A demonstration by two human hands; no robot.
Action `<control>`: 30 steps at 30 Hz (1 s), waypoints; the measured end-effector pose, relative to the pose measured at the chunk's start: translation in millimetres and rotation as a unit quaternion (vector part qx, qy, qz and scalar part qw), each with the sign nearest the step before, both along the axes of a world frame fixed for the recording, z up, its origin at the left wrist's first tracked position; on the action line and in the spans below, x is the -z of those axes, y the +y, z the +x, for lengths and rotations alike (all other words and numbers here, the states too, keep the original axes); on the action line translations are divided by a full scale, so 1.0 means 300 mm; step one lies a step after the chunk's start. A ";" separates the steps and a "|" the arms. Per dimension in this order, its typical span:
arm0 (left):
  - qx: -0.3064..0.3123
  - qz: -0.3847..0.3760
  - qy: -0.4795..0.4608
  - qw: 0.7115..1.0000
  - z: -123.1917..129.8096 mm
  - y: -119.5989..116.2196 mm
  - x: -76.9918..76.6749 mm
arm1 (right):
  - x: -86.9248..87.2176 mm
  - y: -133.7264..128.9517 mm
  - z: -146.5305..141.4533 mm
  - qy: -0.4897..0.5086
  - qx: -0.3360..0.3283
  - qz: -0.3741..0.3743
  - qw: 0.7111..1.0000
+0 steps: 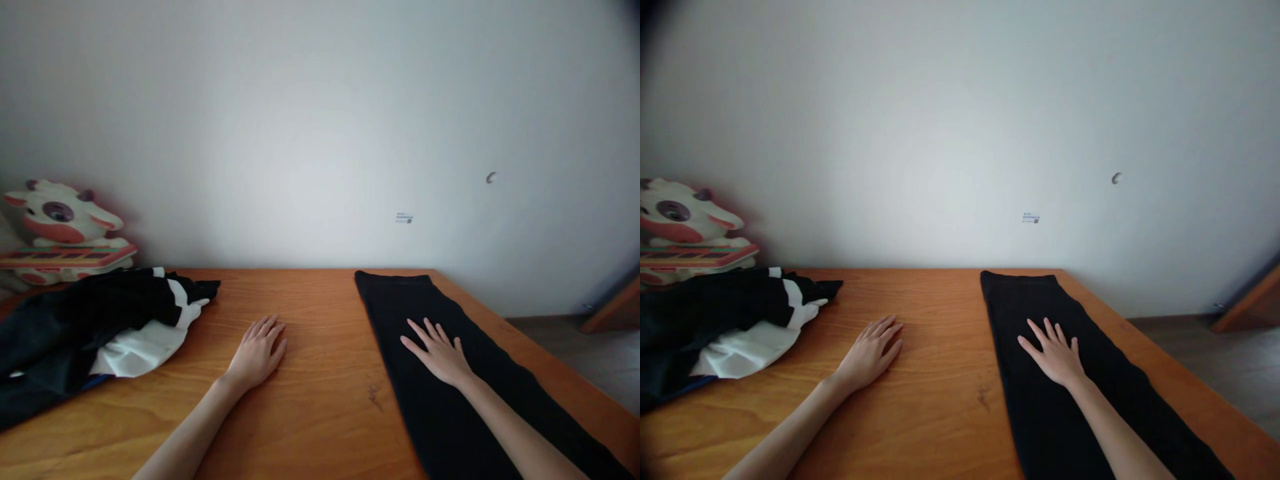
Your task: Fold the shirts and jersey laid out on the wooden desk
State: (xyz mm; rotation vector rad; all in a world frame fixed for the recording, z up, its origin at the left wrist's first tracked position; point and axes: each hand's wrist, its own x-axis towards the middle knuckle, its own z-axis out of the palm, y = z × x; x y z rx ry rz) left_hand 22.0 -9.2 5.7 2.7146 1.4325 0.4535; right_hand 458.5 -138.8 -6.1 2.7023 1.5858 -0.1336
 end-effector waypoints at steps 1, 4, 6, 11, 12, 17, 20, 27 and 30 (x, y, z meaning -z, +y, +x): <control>0.001 0.001 -0.002 1.000 0.000 0.002 0.002 | -0.002 -0.003 0.027 0.000 0.003 -0.002 1.000; 0.004 0.006 0.001 1.000 -0.003 0.011 0.014 | -0.006 -0.001 0.087 0.001 -0.002 -0.006 1.000; 0.005 0.010 0.004 1.000 -0.005 0.017 0.022 | -0.003 0.008 0.120 0.001 -0.016 -0.005 1.000; 0.007 0.011 0.004 1.000 -0.005 0.022 0.021 | 0.006 0.041 0.190 -0.002 -0.030 0.008 1.000; 0.007 0.010 0.004 1.000 -0.005 0.022 0.020 | 0.006 0.047 0.201 -0.001 -0.030 0.008 1.000; 0.019 0.020 -0.011 1.000 -0.016 0.039 0.049 | 0.008 0.071 0.250 0.005 -0.027 0.009 1.000; 0.029 0.036 -0.035 0.998 -0.026 0.059 0.078 | 0.020 0.080 0.278 0.007 -0.032 0.016 0.999; 0.065 0.055 -0.073 0.994 -0.023 0.016 0.042 | 0.049 0.071 0.299 -0.007 -0.042 0.049 0.998; 0.074 0.049 -0.086 0.992 -0.024 -0.038 0.009 | 0.053 0.056 0.295 -0.030 -0.061 0.061 0.996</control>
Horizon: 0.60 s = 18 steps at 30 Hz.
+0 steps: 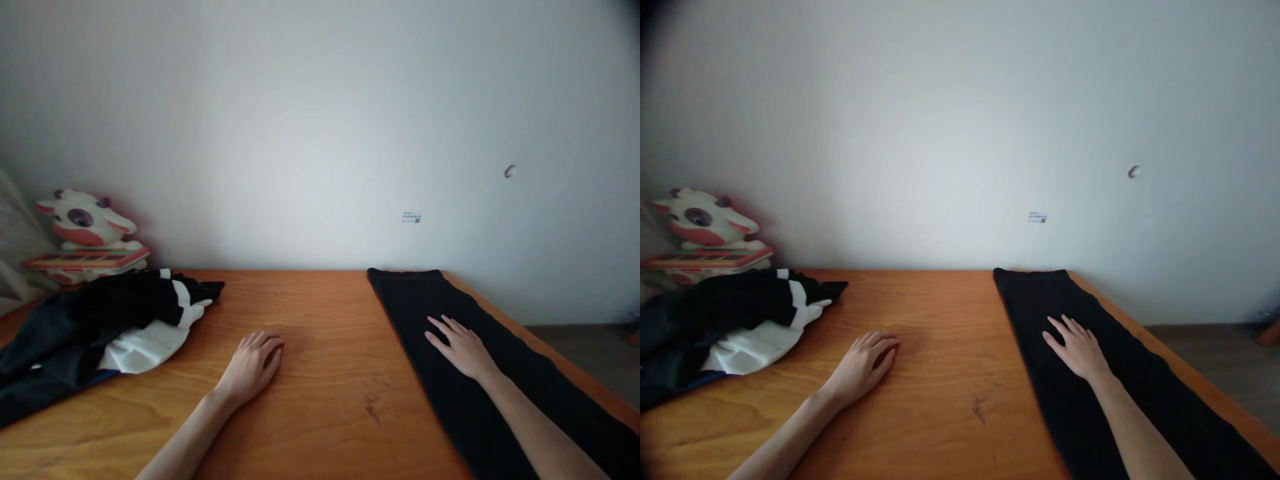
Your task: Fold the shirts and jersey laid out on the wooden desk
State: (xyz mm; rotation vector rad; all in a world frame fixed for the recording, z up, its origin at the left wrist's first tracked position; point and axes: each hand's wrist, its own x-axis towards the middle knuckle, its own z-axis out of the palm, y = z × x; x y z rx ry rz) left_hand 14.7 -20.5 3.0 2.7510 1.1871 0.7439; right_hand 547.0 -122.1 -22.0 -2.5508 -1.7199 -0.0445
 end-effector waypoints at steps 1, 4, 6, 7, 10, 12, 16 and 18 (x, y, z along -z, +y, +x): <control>0.000 -0.007 -0.005 1.000 -0.002 -0.015 -0.008 | 0.000 -0.007 -0.002 -0.006 -0.007 -0.003 1.000; 0.002 -0.037 -0.019 0.999 -0.007 -0.046 -0.023 | -0.001 -0.031 -0.011 -0.001 -0.026 -0.032 0.999; 0.001 -0.056 -0.025 0.998 -0.010 -0.055 -0.029 | 0.002 -0.051 -0.011 0.012 -0.037 -0.054 0.998; -0.002 -0.064 -0.027 0.998 -0.011 -0.058 -0.032 | 0.005 -0.060 -0.007 0.017 -0.042 -0.059 0.997; -0.008 -0.081 -0.037 0.996 -0.013 -0.062 -0.033 | 0.016 -0.073 0.022 0.007 -0.062 -0.045 0.997; -0.009 -0.086 -0.045 0.995 -0.016 -0.063 -0.026 | 0.014 -0.053 0.029 -0.022 -0.087 -0.043 0.995; -0.006 -0.088 -0.063 0.994 -0.020 -0.064 -0.007 | -0.020 0.058 -0.127 -0.047 -0.114 0.013 0.992; -0.004 -0.090 -0.072 0.993 -0.019 -0.066 -0.007 | -0.040 0.121 -0.314 -0.017 -0.168 0.097 0.981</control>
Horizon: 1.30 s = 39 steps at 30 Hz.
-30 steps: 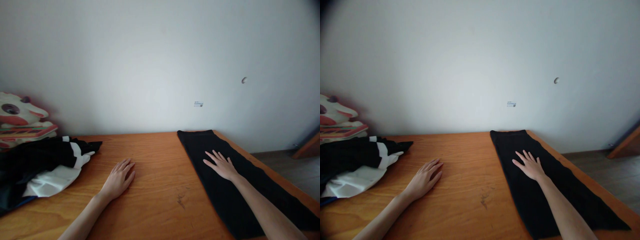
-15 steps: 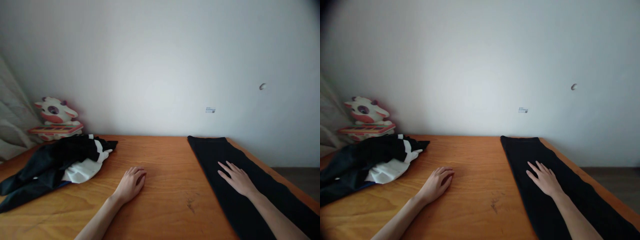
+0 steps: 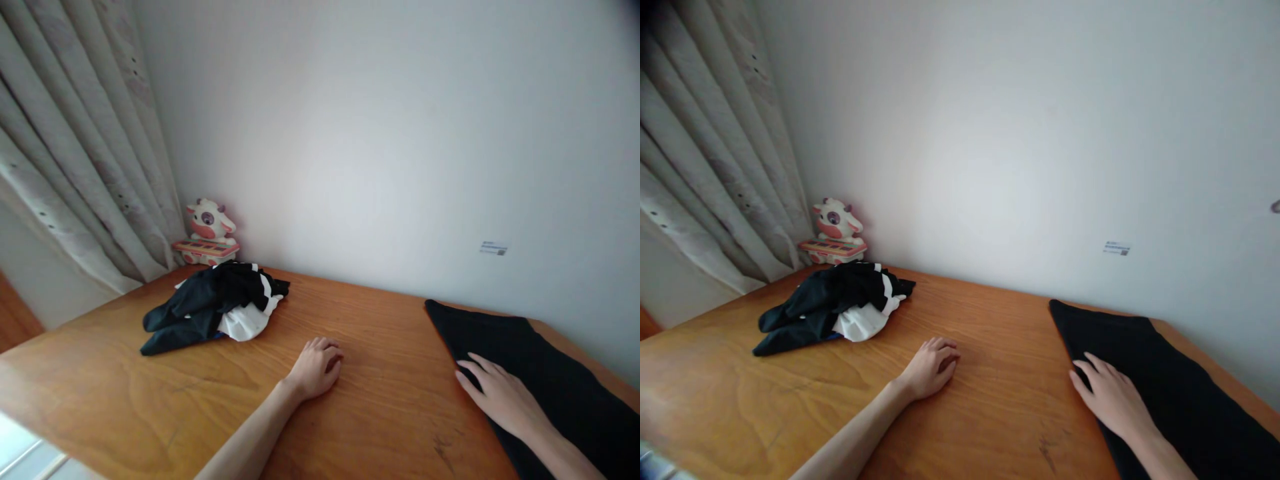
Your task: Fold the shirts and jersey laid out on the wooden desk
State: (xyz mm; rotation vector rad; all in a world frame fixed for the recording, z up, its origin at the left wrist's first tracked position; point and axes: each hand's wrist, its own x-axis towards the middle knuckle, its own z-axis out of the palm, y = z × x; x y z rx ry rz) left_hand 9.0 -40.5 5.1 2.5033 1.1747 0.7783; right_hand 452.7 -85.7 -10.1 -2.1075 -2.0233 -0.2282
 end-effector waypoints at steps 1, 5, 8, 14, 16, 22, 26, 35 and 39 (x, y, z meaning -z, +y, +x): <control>-0.002 0.000 -0.007 1.000 0.000 -0.003 -0.004 | -0.006 0.026 -0.113 0.028 -0.037 0.030 0.998; -0.049 0.024 -0.013 0.998 -0.006 -0.016 -0.041 | 0.003 0.077 -0.565 0.117 -0.102 0.120 0.981; -0.113 0.040 0.034 0.992 -0.016 -0.013 -0.061 | 0.026 0.078 -0.781 0.118 -0.083 0.140 0.980; -0.144 -0.063 0.114 0.981 -0.019 0.026 -0.030 | 0.037 0.051 -0.845 0.214 -0.136 0.146 0.956; -0.121 -0.066 0.117 0.984 -0.016 0.029 -0.018 | 0.035 0.045 -0.826 0.262 -0.152 0.139 0.943; -0.082 -0.073 0.079 0.991 -0.013 0.021 -0.011 | 0.005 0.031 -0.817 0.292 -0.195 0.115 0.929; -0.068 -0.084 0.032 0.994 -0.018 0.019 -0.012 | -0.009 0.017 -0.834 0.284 -0.204 0.109 0.930; -0.065 -0.139 -0.196 0.969 -0.073 0.026 -0.038 | 0.006 -0.004 -0.839 0.325 -0.203 0.063 0.922; -0.120 -0.156 -0.395 0.897 -0.114 0.077 -0.055 | 0.004 -0.007 -0.836 0.330 -0.210 0.055 0.919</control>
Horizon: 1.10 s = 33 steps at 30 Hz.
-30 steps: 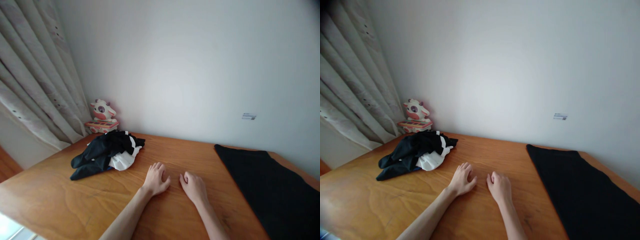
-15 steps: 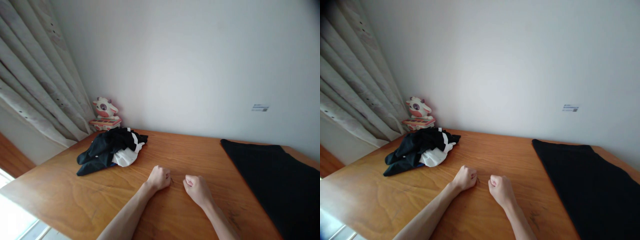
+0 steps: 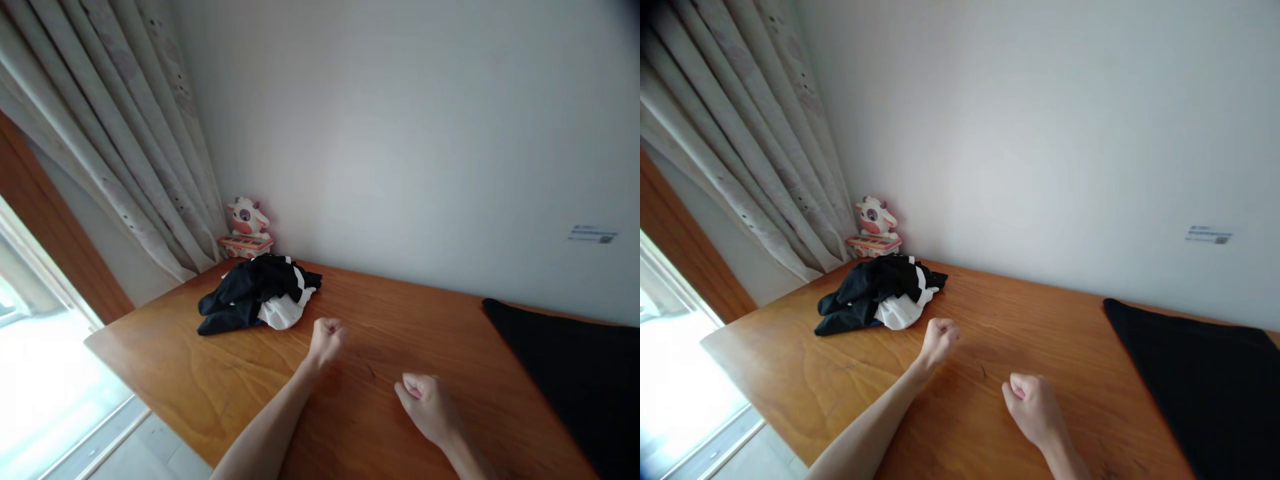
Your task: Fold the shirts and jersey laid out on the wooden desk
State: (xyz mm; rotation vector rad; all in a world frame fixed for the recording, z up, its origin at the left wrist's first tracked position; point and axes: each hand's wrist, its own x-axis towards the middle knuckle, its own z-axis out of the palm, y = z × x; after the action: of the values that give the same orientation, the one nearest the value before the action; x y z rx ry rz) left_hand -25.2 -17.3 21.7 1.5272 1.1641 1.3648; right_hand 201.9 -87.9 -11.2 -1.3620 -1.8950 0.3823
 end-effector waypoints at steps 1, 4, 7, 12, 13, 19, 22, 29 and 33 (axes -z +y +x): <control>-0.019 -0.003 -0.057 0.998 -0.019 0.016 -0.008 | 0.004 0.001 0.001 0.001 -0.001 0.002 1.000; -0.051 0.001 -0.212 0.976 -0.101 0.054 -0.041 | 0.023 0.005 0.004 -0.002 0.001 0.007 1.000; -0.068 0.023 -0.324 0.943 -0.199 0.057 -0.071 | 0.037 0.006 0.005 -0.011 0.002 0.012 1.000; -0.082 0.086 -0.451 0.884 -0.292 0.034 -0.089 | 0.039 0.005 0.005 -0.029 -0.009 0.002 1.000; -0.075 0.095 -0.469 0.875 -0.299 0.033 -0.092 | 0.039 0.005 0.006 -0.032 -0.010 -0.001 0.999; -0.042 0.069 -0.509 0.857 -0.307 0.045 -0.126 | 0.034 0.002 0.005 -0.052 -0.013 -0.006 0.999; -0.037 0.060 -0.524 0.849 -0.282 0.050 -0.141 | 0.029 0.000 0.001 -0.054 -0.013 -0.006 0.998; 0.124 -0.138 -0.216 0.959 -0.072 0.015 -0.092 | 0.026 0.000 -0.004 -0.046 -0.013 0.015 0.999; 0.244 -0.212 -0.077 0.943 0.049 -0.075 -0.046 | 0.040 0.000 -0.009 -0.019 0.031 0.035 0.999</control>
State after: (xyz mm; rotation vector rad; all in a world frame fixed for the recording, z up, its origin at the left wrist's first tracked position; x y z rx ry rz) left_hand -10.7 -39.6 35.6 1.2560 0.8365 0.8182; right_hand 199.2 -87.8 -23.1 -1.3850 -1.8742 0.2586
